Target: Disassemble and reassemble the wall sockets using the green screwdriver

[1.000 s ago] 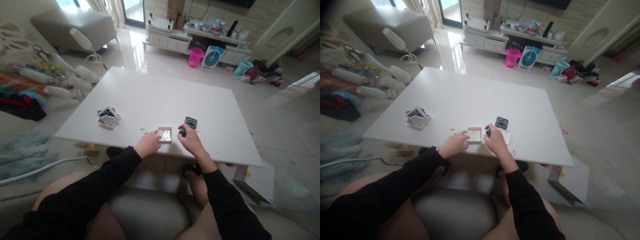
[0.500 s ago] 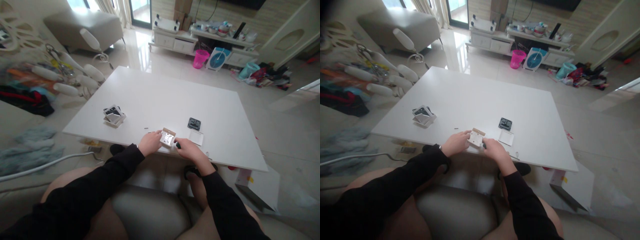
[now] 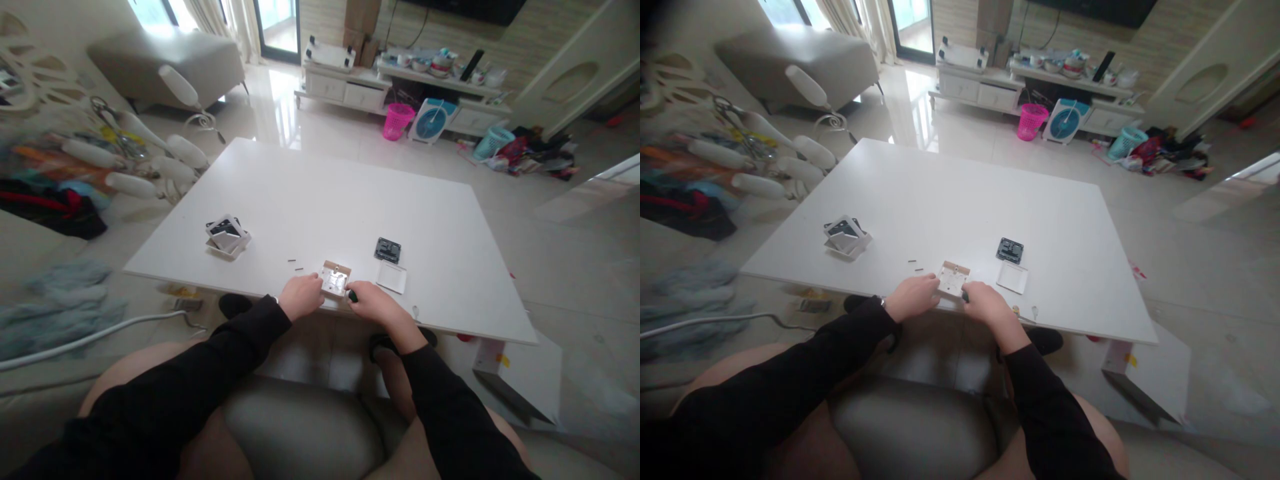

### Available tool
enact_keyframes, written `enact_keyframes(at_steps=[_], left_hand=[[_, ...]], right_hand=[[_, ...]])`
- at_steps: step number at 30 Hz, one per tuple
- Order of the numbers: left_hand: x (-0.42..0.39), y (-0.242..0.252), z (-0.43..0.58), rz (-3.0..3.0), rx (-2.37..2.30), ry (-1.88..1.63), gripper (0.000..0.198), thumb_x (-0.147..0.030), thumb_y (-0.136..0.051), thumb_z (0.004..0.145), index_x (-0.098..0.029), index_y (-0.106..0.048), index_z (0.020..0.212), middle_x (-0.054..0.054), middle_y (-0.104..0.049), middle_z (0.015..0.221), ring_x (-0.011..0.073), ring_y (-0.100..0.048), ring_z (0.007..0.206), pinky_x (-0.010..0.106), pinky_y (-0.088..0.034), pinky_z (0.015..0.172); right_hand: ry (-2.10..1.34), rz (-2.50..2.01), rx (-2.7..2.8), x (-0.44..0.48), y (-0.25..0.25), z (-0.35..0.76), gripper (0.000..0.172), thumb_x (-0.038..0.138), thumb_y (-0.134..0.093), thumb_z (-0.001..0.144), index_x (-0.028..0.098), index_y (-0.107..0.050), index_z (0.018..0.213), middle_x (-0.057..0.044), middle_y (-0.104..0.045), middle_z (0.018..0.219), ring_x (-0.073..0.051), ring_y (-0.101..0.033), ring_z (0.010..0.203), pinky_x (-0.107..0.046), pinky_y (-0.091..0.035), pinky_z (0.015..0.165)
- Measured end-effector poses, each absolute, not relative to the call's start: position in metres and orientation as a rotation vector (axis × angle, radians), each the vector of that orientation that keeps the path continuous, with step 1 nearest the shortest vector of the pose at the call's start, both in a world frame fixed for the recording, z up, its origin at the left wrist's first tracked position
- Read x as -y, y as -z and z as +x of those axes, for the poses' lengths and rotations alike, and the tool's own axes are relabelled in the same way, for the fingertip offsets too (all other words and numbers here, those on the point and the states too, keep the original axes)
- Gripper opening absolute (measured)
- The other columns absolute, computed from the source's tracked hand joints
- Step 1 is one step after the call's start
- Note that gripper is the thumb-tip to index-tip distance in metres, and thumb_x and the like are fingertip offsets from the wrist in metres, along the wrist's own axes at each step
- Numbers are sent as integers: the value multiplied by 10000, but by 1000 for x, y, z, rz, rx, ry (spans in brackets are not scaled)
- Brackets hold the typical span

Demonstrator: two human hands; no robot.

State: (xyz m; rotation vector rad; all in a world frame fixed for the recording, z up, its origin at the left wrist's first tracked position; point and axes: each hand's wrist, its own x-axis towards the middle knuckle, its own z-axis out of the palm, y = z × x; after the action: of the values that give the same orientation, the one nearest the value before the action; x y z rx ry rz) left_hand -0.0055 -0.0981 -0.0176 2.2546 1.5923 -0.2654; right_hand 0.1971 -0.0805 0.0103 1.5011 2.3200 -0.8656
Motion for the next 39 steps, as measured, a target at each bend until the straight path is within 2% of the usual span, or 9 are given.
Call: enact_keyframes(at_steps=[10,14,18,20,22,25,27,34,39], left_hand=[[98,21,-4,2229,-1606,230,275,-228,-494,960,-121,-728,1058,157,-739,1141,275,-763,1000,356,-595,847],[91,24,-11,2254,-1561,209,269,-198,-495,960,-121,-735,1053,160,-752,1148,282,-766,1007,362,-598,851],[84,25,-19,2315,-1478,186,264,-151,-504,957,-149,-737,1080,160,-707,1349,261,-745,1111,345,-573,949],[84,22,-18,2343,-1486,168,282,-164,-535,954,-155,-713,1173,179,-615,1494,271,-700,1219,356,-543,1020],[90,19,-13,2362,-1532,142,340,-220,-575,956,-156,-667,1277,207,-557,1543,310,-656,1273,407,-525,1048],[104,13,1,2344,-1661,82,455,-417,-649,949,-155,-627,1321,231,-605,1431,376,-625,1245,501,-501,1039],[112,12,9,2311,-1710,90,515,-510,-692,916,-143,-632,1272,224,-640,1313,386,-621,1201,508,-497,1005],[110,20,11,2339,-1702,60,424,-409,-699,930,-156,-604,1256,169,-664,1244,334,-632,1166,437,-497,961],[102,19,6,2317,-1647,22,438,-366,-684,950,-179,-556,1325,151,-669,1325,316,-663,1191,415,-506,975]], right_hand=[[873,1487,-2279,80,-14,195,300,180,-634,915,179,-781,1177,-153,-792,1199,-244,-734,1092,-259,-480,905],[864,1514,-2338,80,-14,197,386,165,-617,913,198,-742,1277,-147,-774,1264,-255,-724,1137,-273,-485,930],[864,1485,-2334,79,-11,199,431,153,-610,909,210,-719,1323,-141,-770,1268,-256,-718,1146,-281,-486,948],[855,1454,-2321,79,-9,199,413,144,-601,905,189,-727,1296,-152,-763,1264,-255,-715,1143,-286,-485,955],[850,1441,-2322,80,-7,198,399,137,-595,905,168,-723,1281,-159,-745,1277,-253,-705,1153,-287,-483,967],[860,1452,-2328,81,-7,197,365,141,-617,903,162,-723,1251,-153,-725,1281,-250,-692,1158,-280,-478,977],[860,1455,-2328,81,-8,196,333,142,-628,901,161,-731,1217,-151,-720,1266,-248,-690,1149,-276,-478,975],[835,1432,-2357,81,-6,195,265,166,-619,916,155,-745,1149,-152,-727,1245,-246,-702,1104,-282,-493,960],[896,1410,-2364,81,-6,193,297,164,-662,895,158,-752,1178,-161,-747,1256,-260,-698,1129,-291,-493,961]])
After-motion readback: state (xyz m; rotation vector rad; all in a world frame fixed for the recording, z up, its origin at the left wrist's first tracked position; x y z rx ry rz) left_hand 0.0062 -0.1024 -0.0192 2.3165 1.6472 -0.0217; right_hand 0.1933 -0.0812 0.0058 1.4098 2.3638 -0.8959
